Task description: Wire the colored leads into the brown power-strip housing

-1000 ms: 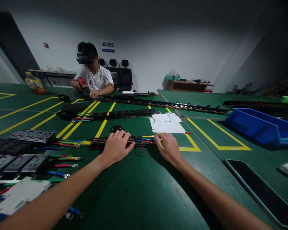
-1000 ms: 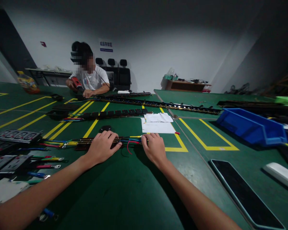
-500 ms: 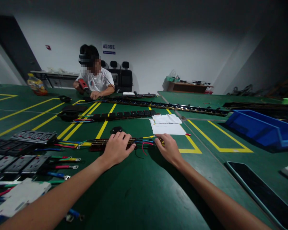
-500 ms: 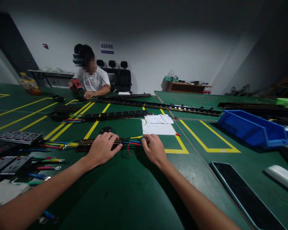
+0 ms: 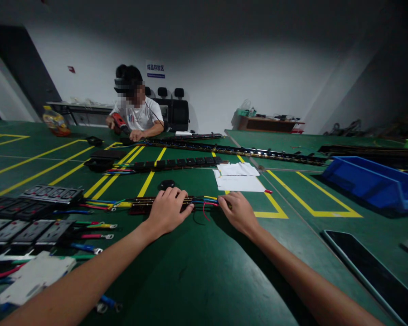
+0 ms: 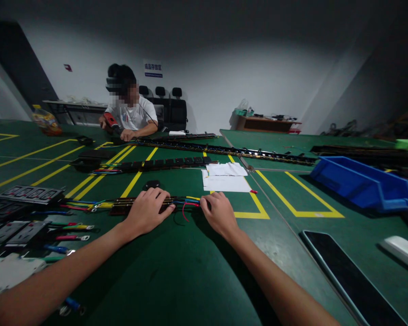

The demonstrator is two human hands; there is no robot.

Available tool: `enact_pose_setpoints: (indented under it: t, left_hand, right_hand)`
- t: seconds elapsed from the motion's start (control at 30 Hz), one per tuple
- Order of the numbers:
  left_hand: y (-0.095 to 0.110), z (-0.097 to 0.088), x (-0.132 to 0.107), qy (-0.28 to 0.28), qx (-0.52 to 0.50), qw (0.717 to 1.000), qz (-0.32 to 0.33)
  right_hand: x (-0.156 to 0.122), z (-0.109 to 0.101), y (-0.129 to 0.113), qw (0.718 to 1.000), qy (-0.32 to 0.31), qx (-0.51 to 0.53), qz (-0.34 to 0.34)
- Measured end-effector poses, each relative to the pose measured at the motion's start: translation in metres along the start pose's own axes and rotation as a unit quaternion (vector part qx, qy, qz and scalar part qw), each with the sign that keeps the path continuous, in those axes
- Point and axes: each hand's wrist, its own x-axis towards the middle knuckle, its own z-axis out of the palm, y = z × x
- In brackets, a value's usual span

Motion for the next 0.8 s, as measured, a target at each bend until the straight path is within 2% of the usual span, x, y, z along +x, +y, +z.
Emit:
enact_pose_setpoints:
  t: [0.13,0.27,0.47,0.57,0.67,0.8]
  left_hand:
    - [0.0,-0.001,0.0,-0.001,-0.002,1.0,-0.001]
    - [0.0,-0.001,0.0,-0.006,-0.007,1.0,-0.003]
    - [-0.001,0.0,0.0,-0.012,0.004,1.0,-0.001]
    - [-0.001,0.001,0.0,-0.011,0.001,1.0,0.0]
    - [-0.001,0.001,0.0,-0.006,-0.002,1.0,0.002]
    - [-0.001,0.001,0.0,-0.006,-0.002,1.0,0.001]
  right_hand:
    - [0.002,-0.001,0.006,0.994,0.015,0.095,0.052]
    - [0.004,-0.002,0.012,0.968,0.012,0.217,0.123]
    - [0.005,-0.004,0.011,0.962,0.017,0.232,0.14]
    - [0.002,-0.007,0.005,0.965,0.047,0.231,0.119]
    - [-0.001,-0.012,-0.002,0.972,0.093,0.21,0.05]
    - [-0.004,-0.014,-0.007,0.981,0.115,0.155,-0.017]
